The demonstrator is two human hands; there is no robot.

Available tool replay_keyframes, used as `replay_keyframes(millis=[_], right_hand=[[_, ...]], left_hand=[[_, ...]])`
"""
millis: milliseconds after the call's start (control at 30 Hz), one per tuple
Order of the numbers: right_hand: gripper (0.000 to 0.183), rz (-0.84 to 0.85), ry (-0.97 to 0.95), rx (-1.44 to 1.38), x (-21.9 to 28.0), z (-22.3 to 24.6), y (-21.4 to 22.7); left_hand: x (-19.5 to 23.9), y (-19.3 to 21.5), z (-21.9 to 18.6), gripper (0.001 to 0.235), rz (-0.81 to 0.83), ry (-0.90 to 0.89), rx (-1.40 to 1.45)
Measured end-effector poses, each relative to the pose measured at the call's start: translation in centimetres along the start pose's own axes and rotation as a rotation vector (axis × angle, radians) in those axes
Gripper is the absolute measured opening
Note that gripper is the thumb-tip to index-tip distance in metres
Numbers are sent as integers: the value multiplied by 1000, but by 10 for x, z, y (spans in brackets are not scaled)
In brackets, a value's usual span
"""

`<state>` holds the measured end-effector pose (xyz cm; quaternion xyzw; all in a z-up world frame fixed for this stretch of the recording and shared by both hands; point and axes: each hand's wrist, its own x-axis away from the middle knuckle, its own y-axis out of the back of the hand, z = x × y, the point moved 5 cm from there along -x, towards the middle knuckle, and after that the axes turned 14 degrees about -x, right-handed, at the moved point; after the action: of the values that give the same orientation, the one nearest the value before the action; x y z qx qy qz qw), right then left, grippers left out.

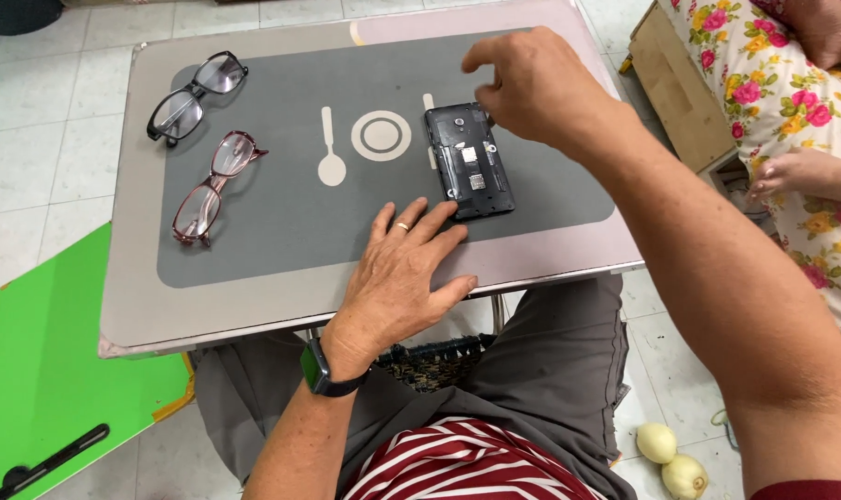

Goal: The person uses a small screwdriver to unscrew and remove screws from the back of a disassembled mobile phone. They place the removed screws on the table next to the phone and continue to work on the device's internal components.

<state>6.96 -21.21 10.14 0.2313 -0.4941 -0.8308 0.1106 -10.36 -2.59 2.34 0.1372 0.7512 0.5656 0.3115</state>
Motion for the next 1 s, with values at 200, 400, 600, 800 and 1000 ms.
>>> replay_keyframes(millis=[200,400,600,800,1000], right_hand=[[55,121,-131,-162,14,25,22],[29,-49,-137,10,6,-10,7],[58,126,-164,-80,15,22,21],[24,-82,-108,115,-1,-19,-2],[76,94,-4,-77,10,18,12]], left_hand=[[0,0,0,57,-6,-8,-8],[0,2,-1,56,-15,5,12],[0,2,0,57,14,5,15],[-1,4,-1,55,19,15,31],[0,3,-1,55,2,8,19]])
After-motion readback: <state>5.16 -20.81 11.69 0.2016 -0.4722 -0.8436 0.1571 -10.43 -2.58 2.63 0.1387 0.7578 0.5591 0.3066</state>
